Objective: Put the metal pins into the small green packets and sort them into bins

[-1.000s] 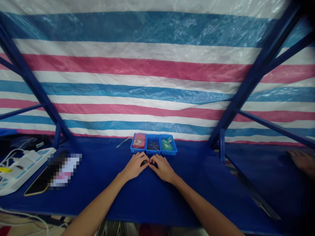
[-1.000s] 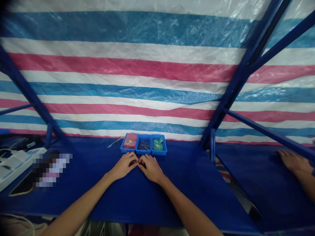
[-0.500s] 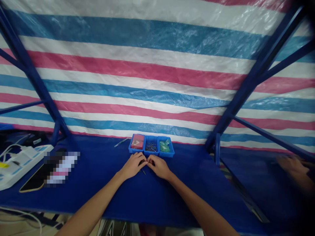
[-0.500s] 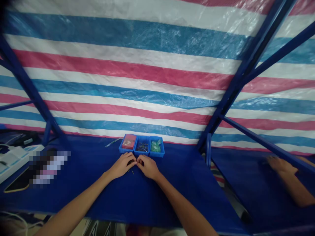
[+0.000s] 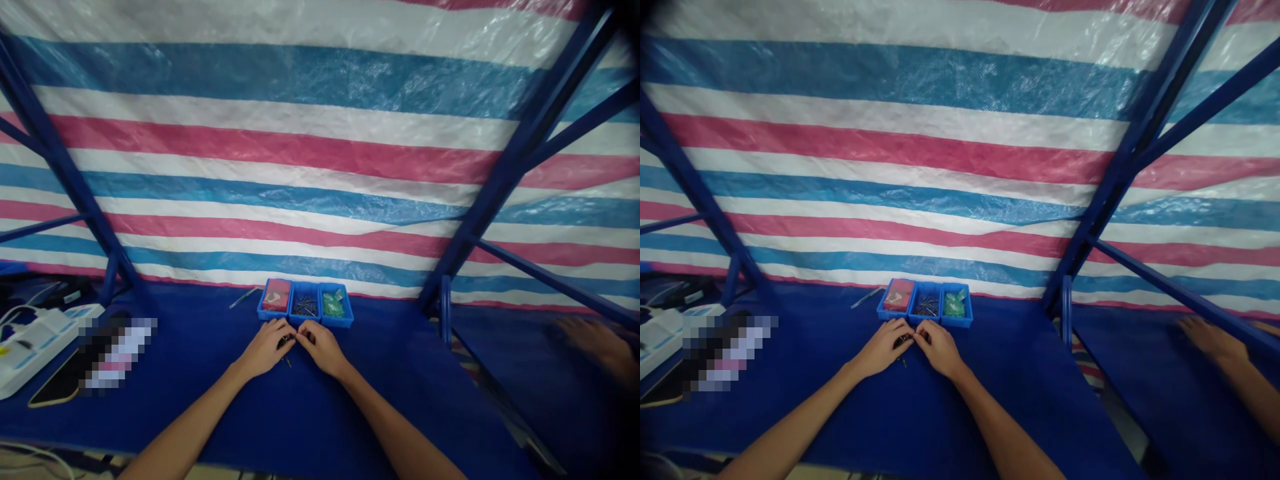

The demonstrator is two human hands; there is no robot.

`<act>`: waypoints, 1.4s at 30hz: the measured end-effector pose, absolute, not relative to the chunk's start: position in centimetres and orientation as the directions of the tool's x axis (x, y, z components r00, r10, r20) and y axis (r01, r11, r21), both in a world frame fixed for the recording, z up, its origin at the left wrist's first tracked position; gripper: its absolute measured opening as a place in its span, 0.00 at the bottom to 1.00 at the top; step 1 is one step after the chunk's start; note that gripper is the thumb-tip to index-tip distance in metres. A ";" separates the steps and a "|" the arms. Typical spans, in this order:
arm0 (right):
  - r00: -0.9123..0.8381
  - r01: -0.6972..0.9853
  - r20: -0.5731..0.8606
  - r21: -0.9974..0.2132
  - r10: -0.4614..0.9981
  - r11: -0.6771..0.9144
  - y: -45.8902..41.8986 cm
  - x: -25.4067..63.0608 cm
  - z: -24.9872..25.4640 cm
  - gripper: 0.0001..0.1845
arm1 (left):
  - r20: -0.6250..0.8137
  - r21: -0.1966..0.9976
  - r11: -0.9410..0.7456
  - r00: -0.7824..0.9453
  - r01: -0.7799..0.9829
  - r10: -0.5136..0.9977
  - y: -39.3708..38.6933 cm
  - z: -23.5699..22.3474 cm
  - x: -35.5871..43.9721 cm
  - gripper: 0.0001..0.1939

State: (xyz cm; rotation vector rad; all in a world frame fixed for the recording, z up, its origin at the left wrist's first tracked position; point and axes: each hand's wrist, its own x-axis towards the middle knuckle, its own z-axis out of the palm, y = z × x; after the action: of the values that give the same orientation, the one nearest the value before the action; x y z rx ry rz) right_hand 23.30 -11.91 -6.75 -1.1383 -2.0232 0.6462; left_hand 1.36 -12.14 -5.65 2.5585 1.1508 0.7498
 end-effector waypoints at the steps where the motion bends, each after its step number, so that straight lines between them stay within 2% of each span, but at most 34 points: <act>1: -0.348 0.499 0.367 -0.706 0.862 0.502 -12.1 23.3 -6.6 0.06 | 0.353 0.407 -0.665 0.563 0.626 0.747 -12.1 -5.6 1.4 0.11; 5: -0.266 0.487 0.422 -0.718 0.867 0.498 -12.7 23.4 -6.2 0.07 | 0.343 0.409 -0.664 0.569 0.626 0.748 -12.1 -5.6 1.4 0.13; 12: -0.157 0.388 0.323 -0.849 0.933 0.359 -13.0 23.6 -6.2 0.07 | 0.339 0.431 -0.657 0.564 0.618 0.753 -12.5 -4.9 1.2 0.14; 17: -0.148 0.452 0.418 -0.778 0.896 0.437 -12.9 23.6 -6.4 0.10 | 0.322 0.386 -0.665 0.582 0.639 0.746 -13.0 -4.5 1.2 0.22; 23: -0.185 0.460 0.363 -0.789 0.914 0.406 -12.6 23.8 -7.0 0.13 | 0.307 0.364 -0.670 0.596 0.647 0.742 -13.2 -4.5 1.0 0.22; 27: -0.205 0.470 0.391 -0.765 0.897 0.441 -12.5 24.0 -7.3 0.16 | 0.291 0.387 -0.682 0.620 0.621 0.729 -13.3 -4.5 0.9 0.34; 29: -0.226 0.477 0.398 -0.751 0.889 0.457 -12.6 24.1 -7.3 0.18 | 0.285 0.389 -0.684 0.625 0.618 0.727 -13.2 -4.7 0.9 0.36; 34: -0.241 0.489 0.415 -0.729 0.877 0.480 -12.8 24.2 -7.2 0.22 | 0.308 0.394 -0.681 0.609 0.617 0.731 -13.0 -5.1 1.0 0.22; 39: -0.202 0.490 0.384 -0.757 0.901 0.432 -12.6 24.3 -7.2 0.13 | 0.299 0.417 -0.662 0.594 0.623 0.747 -13.0 -5.0 1.0 0.13; 42: -0.181 0.518 0.388 -0.744 0.904 0.423 -12.6 24.3 -7.1 0.11 | 0.296 0.424 -0.658 0.592 0.622 0.750 -13.1 -4.9 1.0 0.11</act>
State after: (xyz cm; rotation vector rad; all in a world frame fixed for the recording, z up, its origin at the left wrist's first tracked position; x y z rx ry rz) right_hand 24.29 -12.58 -7.14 -1.2164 -1.8391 0.5799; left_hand 1.02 -13.10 -4.92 2.5471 1.1252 0.6628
